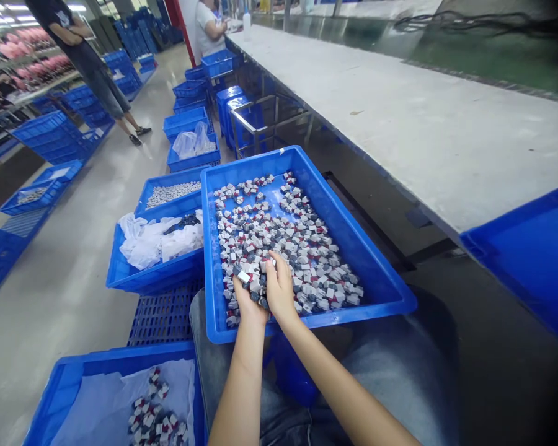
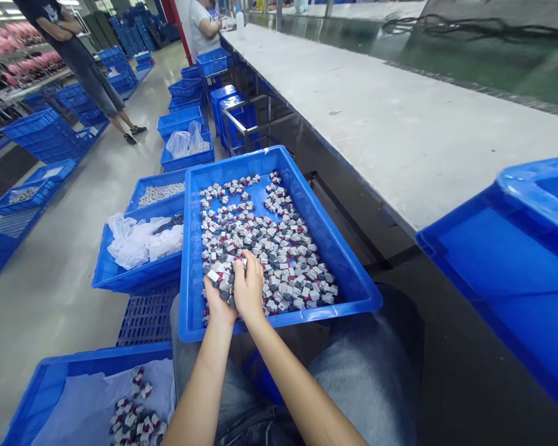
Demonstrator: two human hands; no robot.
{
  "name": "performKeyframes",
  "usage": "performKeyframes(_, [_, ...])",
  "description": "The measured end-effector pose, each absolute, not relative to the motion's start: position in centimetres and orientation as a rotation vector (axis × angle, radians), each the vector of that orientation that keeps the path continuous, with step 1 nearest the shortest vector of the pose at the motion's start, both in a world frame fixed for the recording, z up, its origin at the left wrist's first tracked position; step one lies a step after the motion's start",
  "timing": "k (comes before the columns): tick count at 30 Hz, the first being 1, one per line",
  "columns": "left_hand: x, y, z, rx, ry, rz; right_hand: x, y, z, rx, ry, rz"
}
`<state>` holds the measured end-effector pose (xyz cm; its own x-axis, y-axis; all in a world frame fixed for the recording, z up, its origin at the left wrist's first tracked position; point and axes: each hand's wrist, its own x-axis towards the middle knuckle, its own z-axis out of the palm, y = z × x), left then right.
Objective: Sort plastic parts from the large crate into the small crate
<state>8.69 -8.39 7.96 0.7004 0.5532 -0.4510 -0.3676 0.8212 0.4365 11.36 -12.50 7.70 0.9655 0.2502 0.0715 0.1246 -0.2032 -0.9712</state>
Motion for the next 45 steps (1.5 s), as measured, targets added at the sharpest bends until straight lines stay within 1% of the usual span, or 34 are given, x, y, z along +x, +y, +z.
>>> performKeyframes(4, [8.3,-8.3,7.9,0.314,0.623,0.519,10.8,-12.4,8.2,-1.868,-0.303,0.128])
performKeyframes(9, [8.1,-8.2,7.7,0.297,0.609,0.533,11.9,-12.4,8.6,-1.955,-0.490,0.220])
performKeyframes(17, [7.8,-7.9,7.9,0.286,0.552,0.536,13.3,-15.0,9.6,-1.839,-0.783,0.416])
performKeyframes(23, [7.5,-7.5,8.4,0.259,0.500,0.469,12.2,-18.1,9.1,-1.816,-0.586,0.401])
performKeyframes(25, [7.5,-7.4,8.4,0.255,0.498,0.492,11.5,-18.7,9.1,-1.840,-0.625,0.427])
performKeyframes(29, [7.6,-7.4,7.8,0.259,0.522,0.569,10.1,-18.9,9.4,-1.915,-0.870,0.368])
performKeyframes(32, [7.7,-7.2,7.1,0.271,0.560,0.627,9.5,-18.6,9.6,-1.990,-0.951,0.359])
performKeyframes(36, [7.7,-7.0,6.5,0.278,0.630,0.665,9.6,-17.9,9.6,-2.058,-0.974,0.403])
performKeyframes(41, [7.7,-7.2,6.6,0.278,0.629,0.647,9.8,-17.3,9.4,-2.094,-0.938,0.283])
performKeyframes(45, [7.7,-7.4,6.8,0.288,0.648,0.615,9.7,-17.5,9.2,-2.068,-0.881,0.308])
